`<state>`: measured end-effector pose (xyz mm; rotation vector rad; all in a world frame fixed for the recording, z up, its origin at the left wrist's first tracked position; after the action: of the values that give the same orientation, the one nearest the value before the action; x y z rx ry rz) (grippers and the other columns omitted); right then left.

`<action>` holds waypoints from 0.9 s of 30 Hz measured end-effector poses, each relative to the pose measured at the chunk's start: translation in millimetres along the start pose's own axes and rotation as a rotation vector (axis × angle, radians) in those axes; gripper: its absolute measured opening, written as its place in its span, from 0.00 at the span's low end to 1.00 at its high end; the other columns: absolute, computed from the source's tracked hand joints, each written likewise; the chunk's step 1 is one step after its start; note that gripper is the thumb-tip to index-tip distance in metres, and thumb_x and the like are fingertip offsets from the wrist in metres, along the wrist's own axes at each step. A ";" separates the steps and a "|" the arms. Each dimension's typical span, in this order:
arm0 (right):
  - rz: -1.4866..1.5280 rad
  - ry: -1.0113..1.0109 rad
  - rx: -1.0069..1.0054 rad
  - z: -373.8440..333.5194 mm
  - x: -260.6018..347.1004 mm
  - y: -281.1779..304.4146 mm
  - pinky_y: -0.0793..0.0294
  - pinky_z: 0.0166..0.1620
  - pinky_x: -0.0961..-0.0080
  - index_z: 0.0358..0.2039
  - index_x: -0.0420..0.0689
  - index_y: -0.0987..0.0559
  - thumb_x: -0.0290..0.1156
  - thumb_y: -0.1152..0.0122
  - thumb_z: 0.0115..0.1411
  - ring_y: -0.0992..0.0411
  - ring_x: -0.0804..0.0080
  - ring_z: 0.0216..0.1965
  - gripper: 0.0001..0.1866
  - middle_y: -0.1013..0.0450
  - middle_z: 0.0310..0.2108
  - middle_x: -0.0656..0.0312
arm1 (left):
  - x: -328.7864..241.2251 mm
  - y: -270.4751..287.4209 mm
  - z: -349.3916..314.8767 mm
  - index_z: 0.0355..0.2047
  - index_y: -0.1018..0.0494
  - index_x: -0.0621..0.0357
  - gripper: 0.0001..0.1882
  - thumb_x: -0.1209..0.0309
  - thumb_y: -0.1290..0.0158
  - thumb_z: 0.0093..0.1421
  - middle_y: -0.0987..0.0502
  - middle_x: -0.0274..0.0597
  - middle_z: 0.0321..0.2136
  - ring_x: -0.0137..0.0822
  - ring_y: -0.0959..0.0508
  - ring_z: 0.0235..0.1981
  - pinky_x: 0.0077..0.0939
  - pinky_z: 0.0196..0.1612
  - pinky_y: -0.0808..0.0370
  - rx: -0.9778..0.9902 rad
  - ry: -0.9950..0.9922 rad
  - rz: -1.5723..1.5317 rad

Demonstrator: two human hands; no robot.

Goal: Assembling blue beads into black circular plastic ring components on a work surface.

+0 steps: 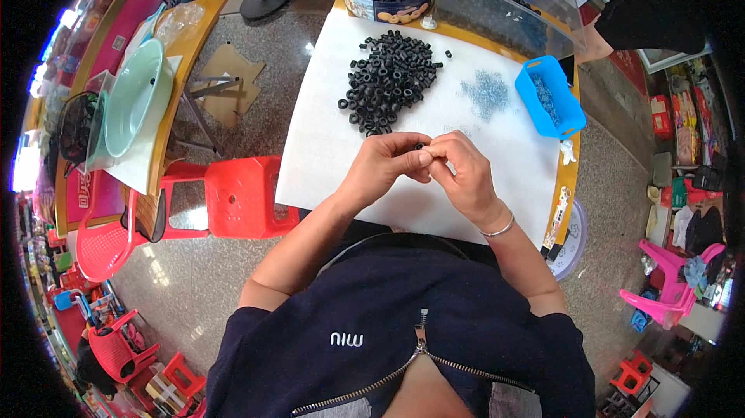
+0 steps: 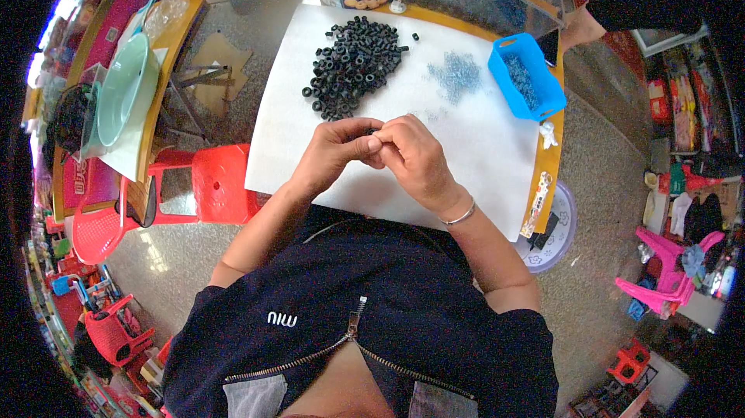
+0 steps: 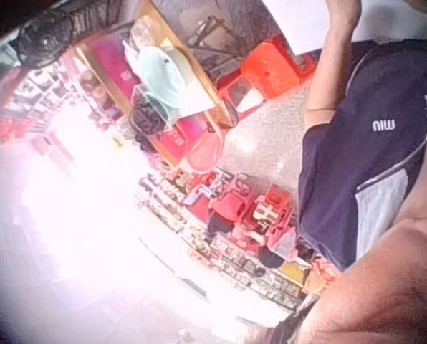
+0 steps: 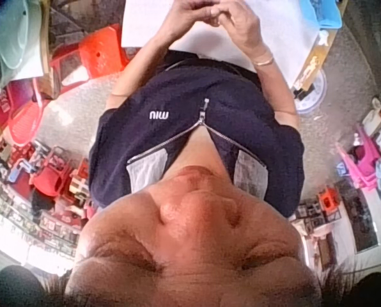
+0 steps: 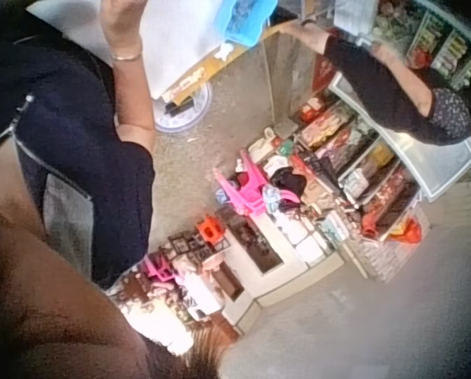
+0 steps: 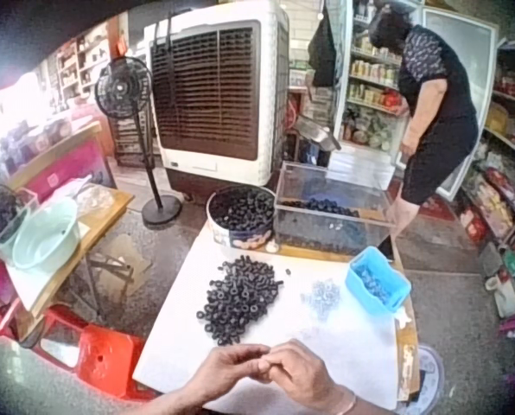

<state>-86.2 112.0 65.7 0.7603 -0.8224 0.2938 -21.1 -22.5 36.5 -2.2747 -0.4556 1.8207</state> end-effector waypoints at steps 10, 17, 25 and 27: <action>0.095 -0.185 0.110 -8.1 -18.7 -1.8 0.31 0.37 0.77 0.36 0.41 0.26 0.25 0.40 0.55 0.33 0.74 0.32 0.09 0.32 0.31 0.62 | 19.1 7.9 4.5 0.46 0.31 0.71 0.18 0.65 0.53 0.64 0.27 0.38 0.28 0.27 0.26 0.24 0.21 0.28 0.24 0.176 0.247 -0.093; 0.783 -0.671 0.013 -19.8 -22.3 -31.6 0.29 0.42 0.78 0.46 0.40 0.31 0.41 0.56 0.67 0.32 0.77 0.35 0.17 0.31 0.39 0.60 | 25.2 -12.6 6.0 0.37 0.31 0.65 0.15 0.63 0.57 0.67 0.35 0.31 0.21 0.23 0.36 0.18 0.16 0.19 0.33 0.010 0.171 -0.273; 0.415 -0.602 -0.101 -18.6 -16.1 -41.2 0.27 0.32 0.82 0.46 0.41 0.30 0.40 0.59 0.67 0.31 0.78 0.31 0.17 0.30 0.37 0.61 | 36.9 -25.7 2.4 0.35 0.32 0.59 0.14 0.61 0.58 0.67 0.36 0.28 0.18 0.21 0.40 0.15 0.16 0.16 0.44 -0.110 0.110 -0.277; 0.572 -0.715 -0.042 -16.4 -8.6 -33.6 0.28 0.38 0.80 0.46 0.40 0.30 0.36 0.55 0.66 0.31 0.77 0.35 0.14 0.30 0.37 0.61 | 32.1 -24.7 2.8 0.34 0.32 0.59 0.14 0.60 0.57 0.66 0.36 0.29 0.18 0.22 0.40 0.16 0.16 0.17 0.44 -0.095 0.108 -0.370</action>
<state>-65.6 100.5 35.4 0.5733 -1.7249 0.5219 -20.4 11.8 14.9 -2.1540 -0.8921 1.5167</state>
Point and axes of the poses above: each hand's wrist, its own z-axis towards the middle knuckle, its own y-axis out of the back of the hand, x = y × z, the point moved 3 cm from there along z, towards the middle knuckle
